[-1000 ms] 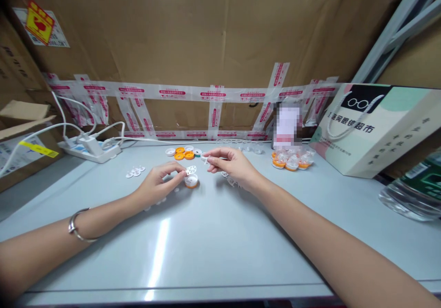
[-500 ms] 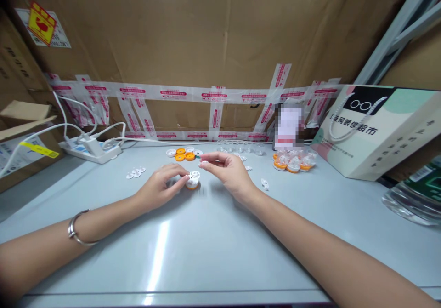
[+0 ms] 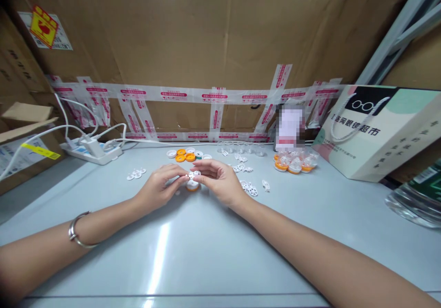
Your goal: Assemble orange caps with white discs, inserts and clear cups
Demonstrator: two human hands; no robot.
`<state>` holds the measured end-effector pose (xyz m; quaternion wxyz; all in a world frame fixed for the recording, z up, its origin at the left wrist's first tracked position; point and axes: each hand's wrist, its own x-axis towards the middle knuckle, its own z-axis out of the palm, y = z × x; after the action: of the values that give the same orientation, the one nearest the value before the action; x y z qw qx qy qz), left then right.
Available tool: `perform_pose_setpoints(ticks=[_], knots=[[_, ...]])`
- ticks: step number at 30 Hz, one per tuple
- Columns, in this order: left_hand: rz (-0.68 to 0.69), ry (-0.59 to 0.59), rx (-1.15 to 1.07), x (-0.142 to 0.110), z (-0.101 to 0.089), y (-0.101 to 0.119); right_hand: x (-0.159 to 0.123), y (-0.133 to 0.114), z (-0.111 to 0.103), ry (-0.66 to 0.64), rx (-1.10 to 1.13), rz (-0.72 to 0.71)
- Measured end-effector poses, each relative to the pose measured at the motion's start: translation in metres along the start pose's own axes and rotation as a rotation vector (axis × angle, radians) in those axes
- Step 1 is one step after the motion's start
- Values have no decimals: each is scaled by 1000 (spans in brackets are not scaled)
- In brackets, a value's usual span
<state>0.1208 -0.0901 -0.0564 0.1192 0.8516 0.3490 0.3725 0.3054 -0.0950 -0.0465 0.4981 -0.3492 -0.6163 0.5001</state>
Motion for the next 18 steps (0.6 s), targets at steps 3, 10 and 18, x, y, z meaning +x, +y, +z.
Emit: perform_pose_setpoints(ticks=[3,10,18], knots=[[-20,-8,-27,0,1,-1,0,1,0,12,-12,-13],[-115,20,-134,2,2,1,0,6,0,13,-68,-54],[-232,5,-313,2,-2,11,-2,1,0,17,-94,-84]])
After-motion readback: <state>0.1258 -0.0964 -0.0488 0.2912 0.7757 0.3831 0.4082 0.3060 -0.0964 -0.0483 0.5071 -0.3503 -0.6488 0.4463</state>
